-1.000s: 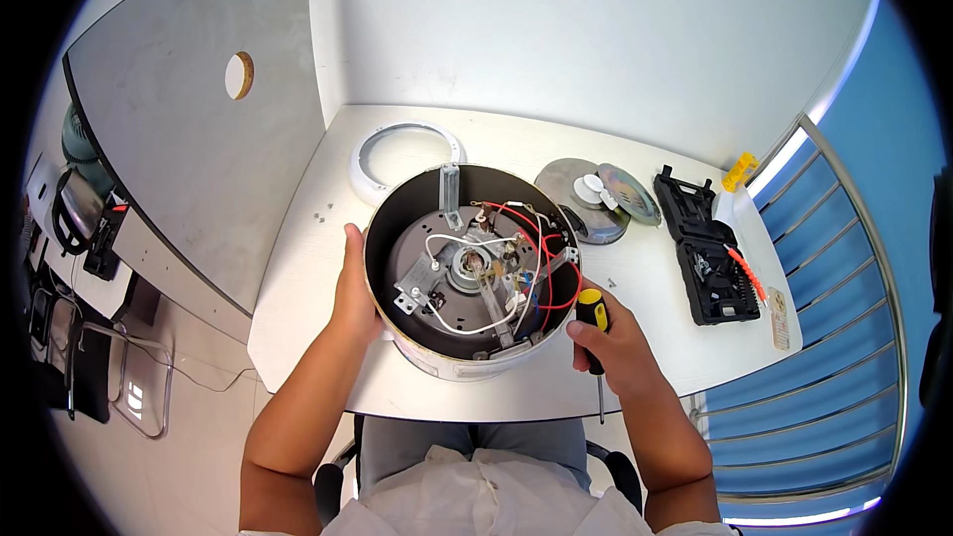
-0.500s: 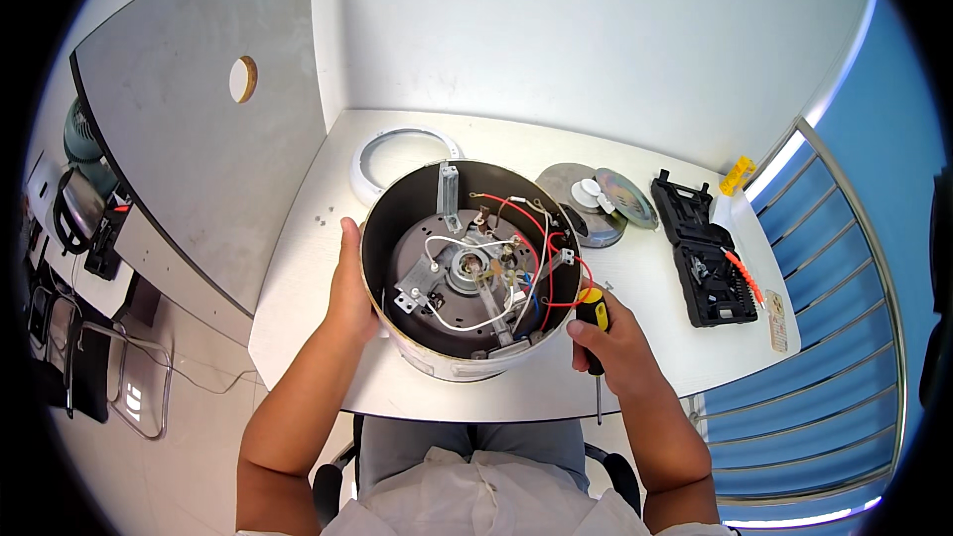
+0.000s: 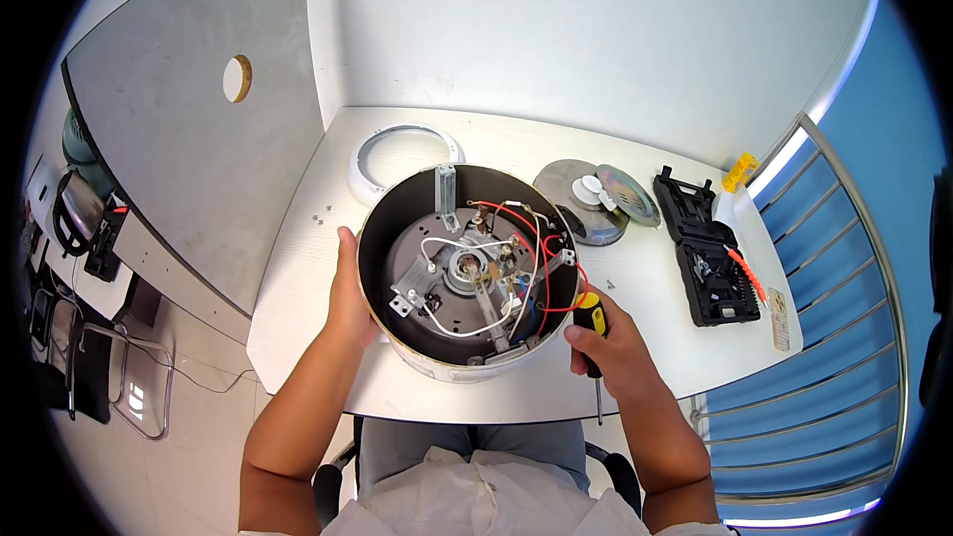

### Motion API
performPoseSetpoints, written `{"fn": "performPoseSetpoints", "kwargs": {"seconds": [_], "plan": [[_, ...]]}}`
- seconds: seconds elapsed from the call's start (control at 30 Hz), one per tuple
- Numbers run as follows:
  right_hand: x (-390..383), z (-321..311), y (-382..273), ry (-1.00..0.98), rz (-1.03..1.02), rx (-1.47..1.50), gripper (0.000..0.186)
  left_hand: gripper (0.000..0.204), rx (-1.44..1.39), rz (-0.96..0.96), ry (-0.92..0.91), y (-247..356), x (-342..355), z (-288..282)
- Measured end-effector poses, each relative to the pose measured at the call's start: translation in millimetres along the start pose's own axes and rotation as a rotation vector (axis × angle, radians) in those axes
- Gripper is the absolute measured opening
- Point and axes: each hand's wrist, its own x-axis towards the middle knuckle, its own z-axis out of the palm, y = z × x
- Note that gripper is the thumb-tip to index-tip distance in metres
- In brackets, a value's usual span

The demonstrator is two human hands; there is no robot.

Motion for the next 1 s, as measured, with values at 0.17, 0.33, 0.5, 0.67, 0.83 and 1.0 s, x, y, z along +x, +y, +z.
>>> {"fn": "performPoseSetpoints", "kwargs": {"seconds": [0.17,0.33,0.5,0.67,0.83,1.0], "plan": [[0.2,0.1,5.3,-0.009,-0.001,-0.008,0.063,0.072,0.001,0.001,-0.002,-2.4,-3.4,-0.6],[-1.4,0.6,4.5,-0.007,-0.008,-0.017,0.064,0.073,0.011,-0.006,0.006,-1.0,-3.9,0.9],[-3.3,-0.2,1.5,0.003,-0.023,-0.016,0.066,0.077,0.048,0.039,-0.023,6.2,-4.8,7.8],[-4.7,-0.5,-1.0,-0.007,-0.005,-0.034,0.065,0.075,-0.006,0.039,-0.046,6.1,-5.4,10.3],[-4.7,-5.4,0.4,-0.051,0.023,-0.027,0.064,0.077,0.018,-0.002,-0.049,8.7,-1.8,1.3],[6.6,-33.0,0.2,-0.094,0.037,-0.035,0.058,0.077,0.026,-0.010,-0.100,5.8,1.3,-4.6]]}}
